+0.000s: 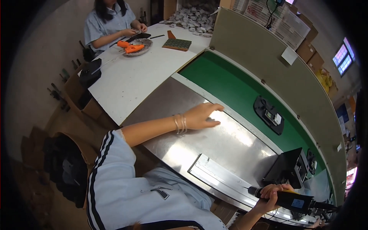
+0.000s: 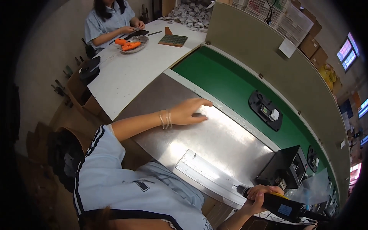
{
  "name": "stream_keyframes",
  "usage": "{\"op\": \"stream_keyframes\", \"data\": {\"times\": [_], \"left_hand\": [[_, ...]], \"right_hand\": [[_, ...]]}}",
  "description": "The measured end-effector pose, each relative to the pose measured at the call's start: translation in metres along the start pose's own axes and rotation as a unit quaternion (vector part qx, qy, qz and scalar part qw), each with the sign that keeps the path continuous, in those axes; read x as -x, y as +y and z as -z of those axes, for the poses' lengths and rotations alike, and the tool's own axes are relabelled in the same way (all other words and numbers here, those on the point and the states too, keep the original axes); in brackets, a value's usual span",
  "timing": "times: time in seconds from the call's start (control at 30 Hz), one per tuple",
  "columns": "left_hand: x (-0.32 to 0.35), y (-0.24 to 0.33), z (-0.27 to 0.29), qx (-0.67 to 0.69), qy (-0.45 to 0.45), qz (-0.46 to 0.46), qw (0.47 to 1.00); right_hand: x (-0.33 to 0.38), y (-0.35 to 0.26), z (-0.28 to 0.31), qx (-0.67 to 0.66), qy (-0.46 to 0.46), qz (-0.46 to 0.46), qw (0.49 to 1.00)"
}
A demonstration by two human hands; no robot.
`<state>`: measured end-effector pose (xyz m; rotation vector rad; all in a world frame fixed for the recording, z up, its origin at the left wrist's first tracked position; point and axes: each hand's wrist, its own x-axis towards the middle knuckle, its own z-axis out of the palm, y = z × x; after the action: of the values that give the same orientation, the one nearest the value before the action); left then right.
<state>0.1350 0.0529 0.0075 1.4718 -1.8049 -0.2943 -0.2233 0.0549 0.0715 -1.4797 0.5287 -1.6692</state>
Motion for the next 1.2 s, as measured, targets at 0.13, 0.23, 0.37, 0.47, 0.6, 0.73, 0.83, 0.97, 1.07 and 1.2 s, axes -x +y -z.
{"op": "stream_keyframes", "data": {"times": [0.13, 0.23, 0.37, 0.47, 0.6, 0.73, 0.83, 0.97, 1.07, 1.2], "left_hand": [[0.02, -0.024, 0.021, -0.008, 0.092, 0.071, 0.993], [0.025, -0.034, 0.024, 0.052, 0.144, 0.078, 0.985], [0.026, -0.044, 0.033, 0.041, 0.157, 0.091, 0.983], [0.03, -0.052, 0.041, 0.092, 0.192, 0.117, 0.97], [0.033, -0.068, 0.043, 0.138, 0.237, 0.157, 0.949], [0.034, -0.073, 0.045, 0.167, 0.271, 0.17, 0.933], [0.033, -0.079, 0.046, 0.188, 0.282, 0.181, 0.923], [0.035, -0.082, 0.047, 0.175, 0.291, 0.19, 0.921], [0.035, -0.087, 0.045, 0.173, 0.325, 0.168, 0.914], [0.035, -0.088, 0.047, 0.17, 0.332, 0.162, 0.914]], "right_hand": [[0.003, 0.002, -0.008, 0.04, 0.035, -0.009, 0.999], [0.005, 0.004, -0.012, 0.047, 0.055, -0.008, 0.997], [0.01, 0.01, -0.007, 0.05, 0.069, 0.004, 0.996], [0.009, 0.008, -0.009, 0.021, 0.089, 0.002, 0.996], [0.009, 0.012, -0.008, 0.024, 0.098, 0.003, 0.995], [0.009, 0.014, -0.008, 0.047, 0.092, 0.012, 0.995], [0.009, 0.014, -0.009, 0.045, 0.094, 0.01, 0.994], [0.009, 0.013, -0.009, 0.039, 0.11, 0.004, 0.993], [0.012, 0.014, -0.009, 0.06, 0.105, 0.012, 0.993], [0.011, 0.015, -0.007, 0.061, 0.105, 0.009, 0.993]]}}
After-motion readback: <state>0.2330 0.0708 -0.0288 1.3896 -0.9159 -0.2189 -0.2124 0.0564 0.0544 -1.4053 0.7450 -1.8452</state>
